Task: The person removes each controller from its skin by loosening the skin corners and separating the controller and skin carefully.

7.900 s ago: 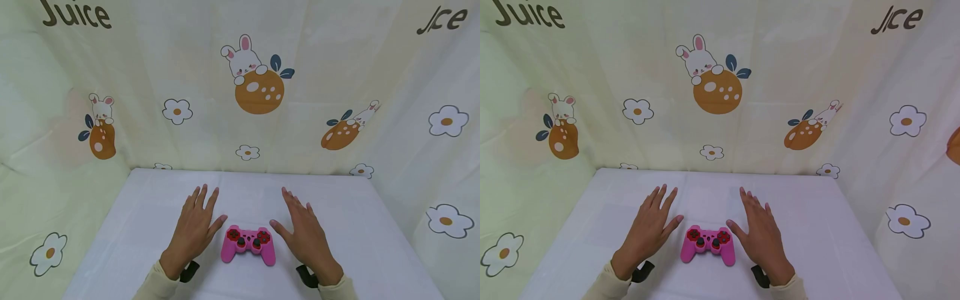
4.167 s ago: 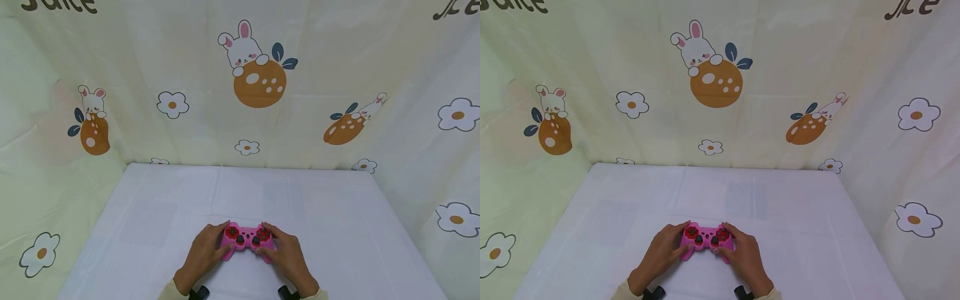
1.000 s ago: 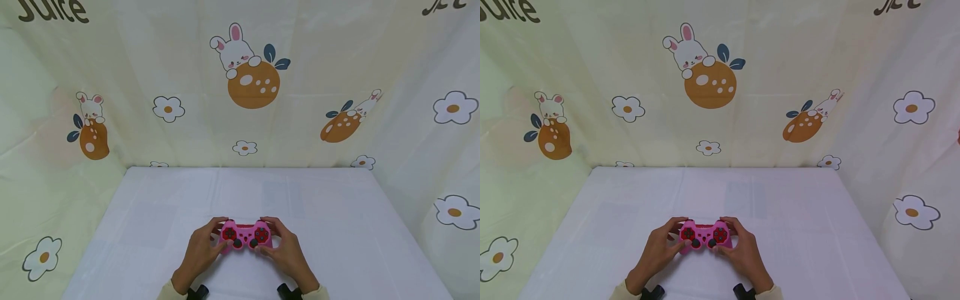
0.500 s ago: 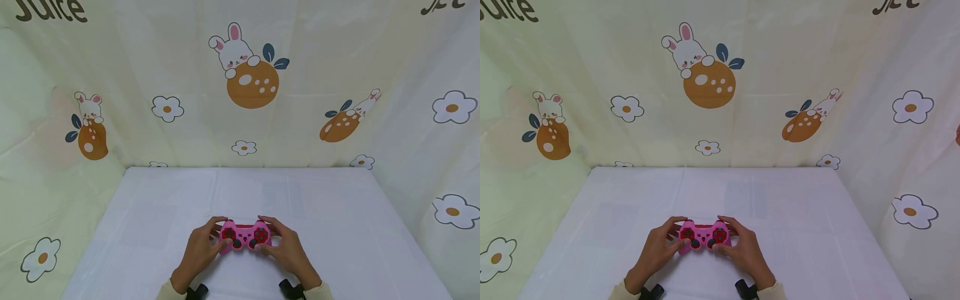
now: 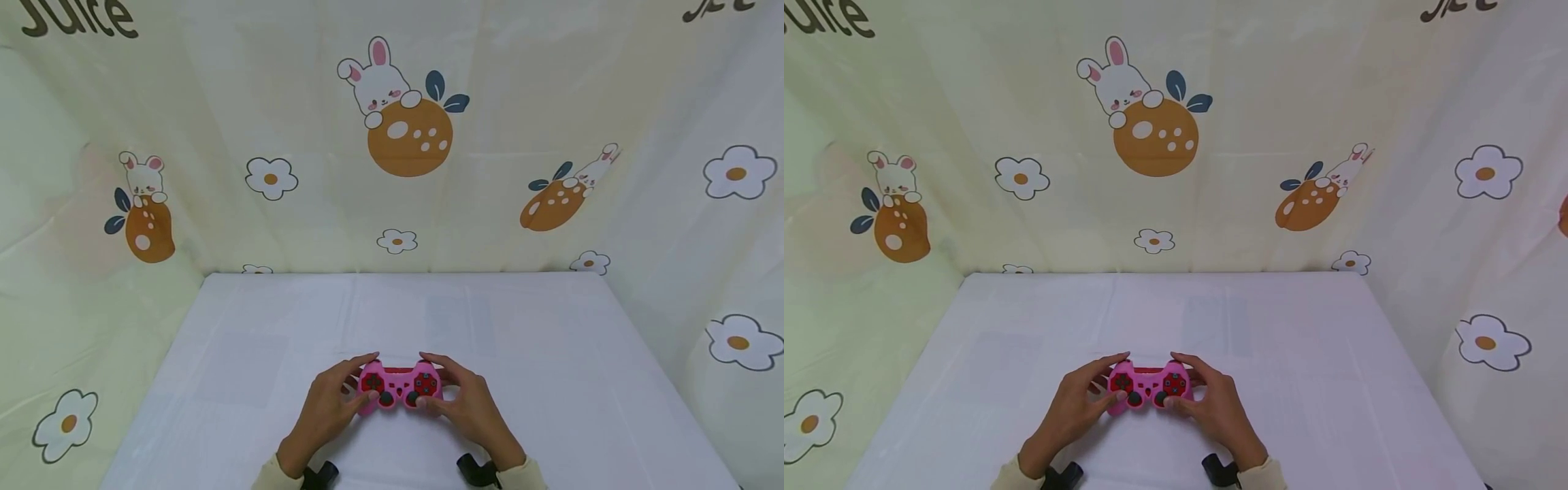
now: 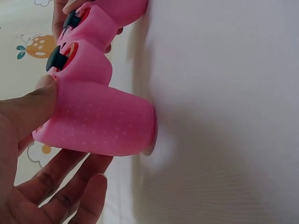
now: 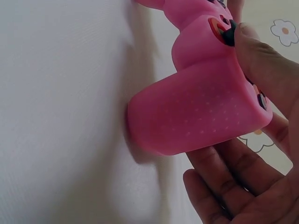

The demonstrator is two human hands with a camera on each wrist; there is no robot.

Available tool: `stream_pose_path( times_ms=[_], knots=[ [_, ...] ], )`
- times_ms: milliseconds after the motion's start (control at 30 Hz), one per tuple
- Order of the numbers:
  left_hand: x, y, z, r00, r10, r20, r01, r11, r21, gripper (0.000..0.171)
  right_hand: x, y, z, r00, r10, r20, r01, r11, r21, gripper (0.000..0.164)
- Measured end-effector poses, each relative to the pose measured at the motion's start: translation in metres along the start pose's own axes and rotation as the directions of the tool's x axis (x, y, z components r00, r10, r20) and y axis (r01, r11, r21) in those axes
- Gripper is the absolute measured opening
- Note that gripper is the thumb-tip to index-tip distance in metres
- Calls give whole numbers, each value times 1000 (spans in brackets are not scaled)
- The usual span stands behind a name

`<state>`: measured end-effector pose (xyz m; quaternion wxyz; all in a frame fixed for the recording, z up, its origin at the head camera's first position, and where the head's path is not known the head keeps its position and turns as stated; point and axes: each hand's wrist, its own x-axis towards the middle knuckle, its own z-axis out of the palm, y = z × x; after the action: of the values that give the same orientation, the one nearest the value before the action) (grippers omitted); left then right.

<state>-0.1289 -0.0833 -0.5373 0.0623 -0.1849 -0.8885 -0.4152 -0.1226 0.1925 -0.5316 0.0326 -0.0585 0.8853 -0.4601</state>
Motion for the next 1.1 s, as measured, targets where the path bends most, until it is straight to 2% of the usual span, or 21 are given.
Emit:
stream_pose_path(
  times_ms=[300, 433, 867, 1100],
  knots=[
    [3, 1, -2, 997, -32, 74, 33, 999, -15, 65, -4, 2, 0, 1000, -11, 7, 11, 1000, -2, 78],
    [2, -1, -1, 996, -38, 87, 41, 998, -40, 65, -6, 4, 0, 1000, -22, 18, 22, 1000, 2, 76],
    [-1, 2, -2, 998, -49, 34, 52, 996, -77, 63, -7, 4, 1, 998, -67, -20, 68, 997, 39, 73],
    [-1, 4, -2, 999, -51, -12, 50, 995, -83, 65, -6, 4, 4, 983, -164, -83, 164, 986, -7, 75]
  ],
)
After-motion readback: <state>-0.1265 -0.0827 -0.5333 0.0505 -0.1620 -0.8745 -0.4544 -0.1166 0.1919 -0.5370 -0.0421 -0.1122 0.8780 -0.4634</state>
